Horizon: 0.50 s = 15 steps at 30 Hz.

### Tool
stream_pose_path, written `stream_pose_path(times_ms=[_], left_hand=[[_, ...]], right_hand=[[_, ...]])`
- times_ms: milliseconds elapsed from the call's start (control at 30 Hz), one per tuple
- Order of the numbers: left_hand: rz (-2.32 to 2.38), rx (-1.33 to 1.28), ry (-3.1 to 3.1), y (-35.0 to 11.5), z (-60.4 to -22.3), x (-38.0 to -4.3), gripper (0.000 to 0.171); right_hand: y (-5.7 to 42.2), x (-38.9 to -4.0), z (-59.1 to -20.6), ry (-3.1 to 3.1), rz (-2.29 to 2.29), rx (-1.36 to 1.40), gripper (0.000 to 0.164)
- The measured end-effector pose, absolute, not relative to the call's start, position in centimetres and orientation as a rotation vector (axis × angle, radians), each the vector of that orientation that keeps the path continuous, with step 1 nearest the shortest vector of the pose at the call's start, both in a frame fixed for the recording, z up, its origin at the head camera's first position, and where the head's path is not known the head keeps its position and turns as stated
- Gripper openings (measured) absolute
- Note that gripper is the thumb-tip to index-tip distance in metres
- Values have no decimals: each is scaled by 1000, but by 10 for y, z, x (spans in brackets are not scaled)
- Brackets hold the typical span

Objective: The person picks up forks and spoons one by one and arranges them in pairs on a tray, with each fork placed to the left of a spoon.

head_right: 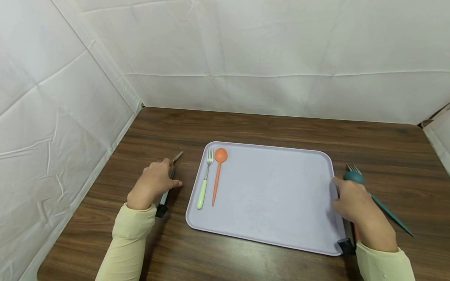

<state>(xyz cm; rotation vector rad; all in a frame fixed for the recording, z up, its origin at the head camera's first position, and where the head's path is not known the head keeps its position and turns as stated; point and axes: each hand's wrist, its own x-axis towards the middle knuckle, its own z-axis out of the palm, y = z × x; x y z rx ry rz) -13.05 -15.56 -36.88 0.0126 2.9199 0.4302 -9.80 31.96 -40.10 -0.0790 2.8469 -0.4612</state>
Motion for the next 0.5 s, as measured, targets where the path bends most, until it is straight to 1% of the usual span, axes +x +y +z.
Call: stream_pose_path(times_ms=[400, 500], left_hand=[[365, -63, 2860, -163, -378, -135, 43], [375, -57, 2846, -164, -380, -134, 36]], right_hand=[[320, -97, -401, 2856, -468, -84, 60], [320, -98, -400, 2861, -469, -89, 59]])
